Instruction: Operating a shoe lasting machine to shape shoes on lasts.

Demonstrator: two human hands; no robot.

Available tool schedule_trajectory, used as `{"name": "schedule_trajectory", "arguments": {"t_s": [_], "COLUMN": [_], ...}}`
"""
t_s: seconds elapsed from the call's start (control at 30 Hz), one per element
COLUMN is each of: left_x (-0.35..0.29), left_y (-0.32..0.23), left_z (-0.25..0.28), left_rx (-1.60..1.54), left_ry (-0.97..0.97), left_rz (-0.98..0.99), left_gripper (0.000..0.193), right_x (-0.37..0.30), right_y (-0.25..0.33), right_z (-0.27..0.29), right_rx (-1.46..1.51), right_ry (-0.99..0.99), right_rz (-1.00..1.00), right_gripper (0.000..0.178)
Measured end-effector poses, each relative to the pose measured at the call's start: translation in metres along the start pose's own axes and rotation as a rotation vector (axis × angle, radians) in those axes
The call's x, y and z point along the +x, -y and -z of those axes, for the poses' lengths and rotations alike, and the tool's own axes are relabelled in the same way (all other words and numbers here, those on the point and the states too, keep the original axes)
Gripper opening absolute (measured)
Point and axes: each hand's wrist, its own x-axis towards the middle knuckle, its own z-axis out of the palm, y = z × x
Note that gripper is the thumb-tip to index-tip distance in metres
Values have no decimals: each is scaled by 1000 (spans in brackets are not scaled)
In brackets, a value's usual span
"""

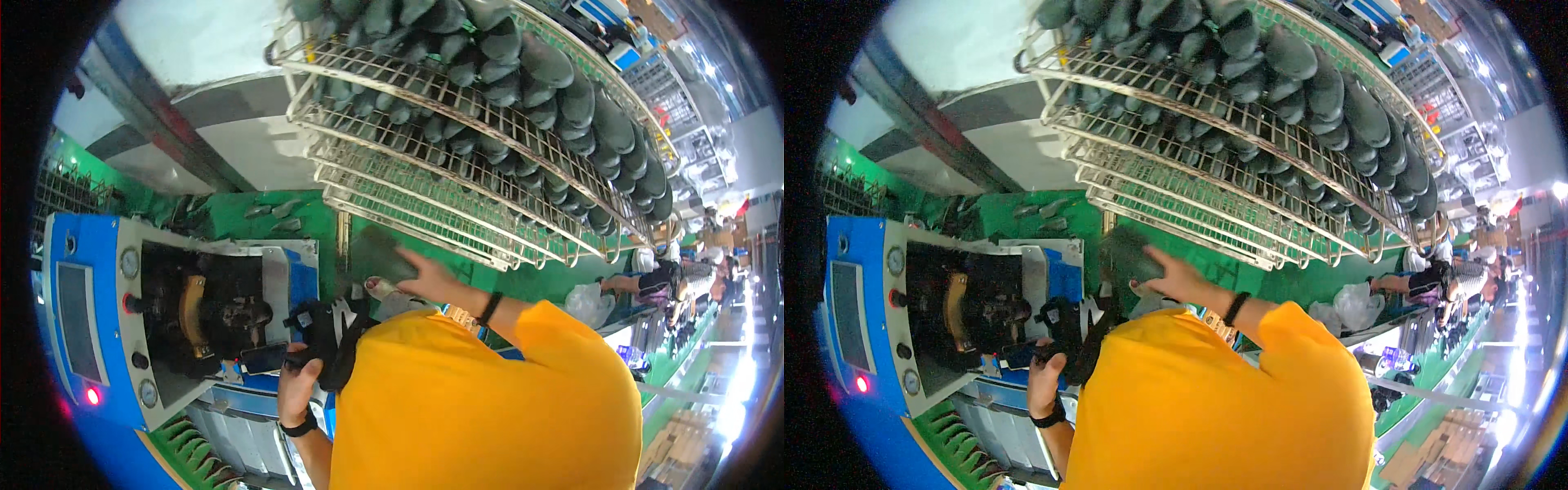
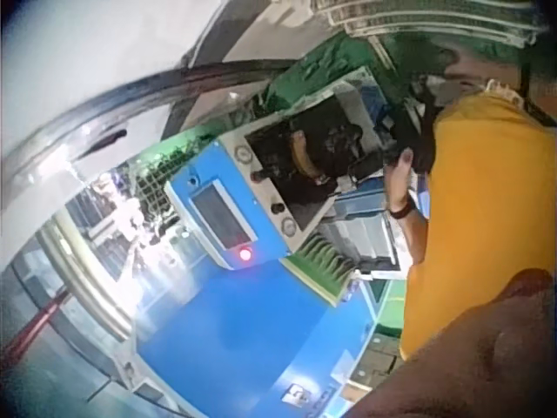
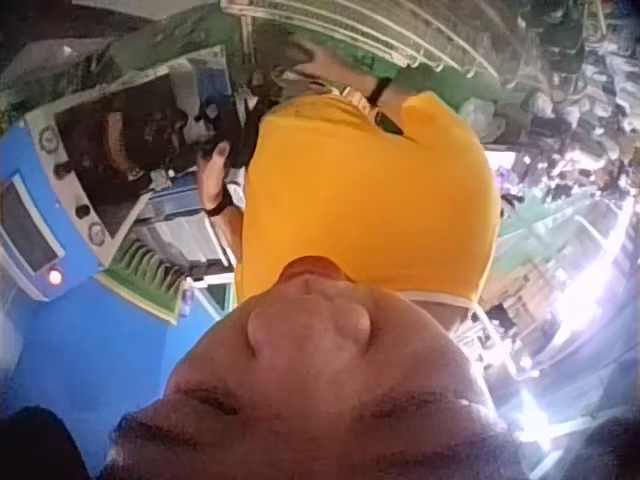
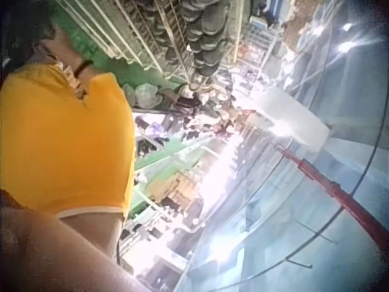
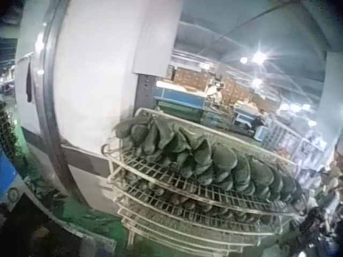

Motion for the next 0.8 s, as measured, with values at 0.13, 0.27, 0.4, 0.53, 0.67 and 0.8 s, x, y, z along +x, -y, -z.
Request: {"name": "schedule_trajectory", "arguments": {"t_s": [0.13,0.27,0.4,0.53,0.67,0.8], "left_x": [21,46,59,69,69,32], "left_y": [-21,-15,-29,-48,-51,-15], "left_z": [-44,-69,-85,-96,-90,-60], "left_rx": [-124,-234,-301,-323,-334,-554], "left_ry": [-39,-108,-88,-43,-118,-275], "left_rz": [38,37,112,184,172,133], "left_gripper": [44,37,35,32,31,34], "right_x": [-43,-35,21,87,108,96], "right_y": [-95,-138,-226,-301,-354,-304], "right_z": [26,57,77,106,127,112], "right_rx": [-30,0,-283,806,1286,1079], "right_ry": [-517,-849,-1007,-1379,-1412,-1254], "right_rz": [-383,-388,-339,-50,-85,-282], "right_gripper": [80,77,68,58,51,47]}}
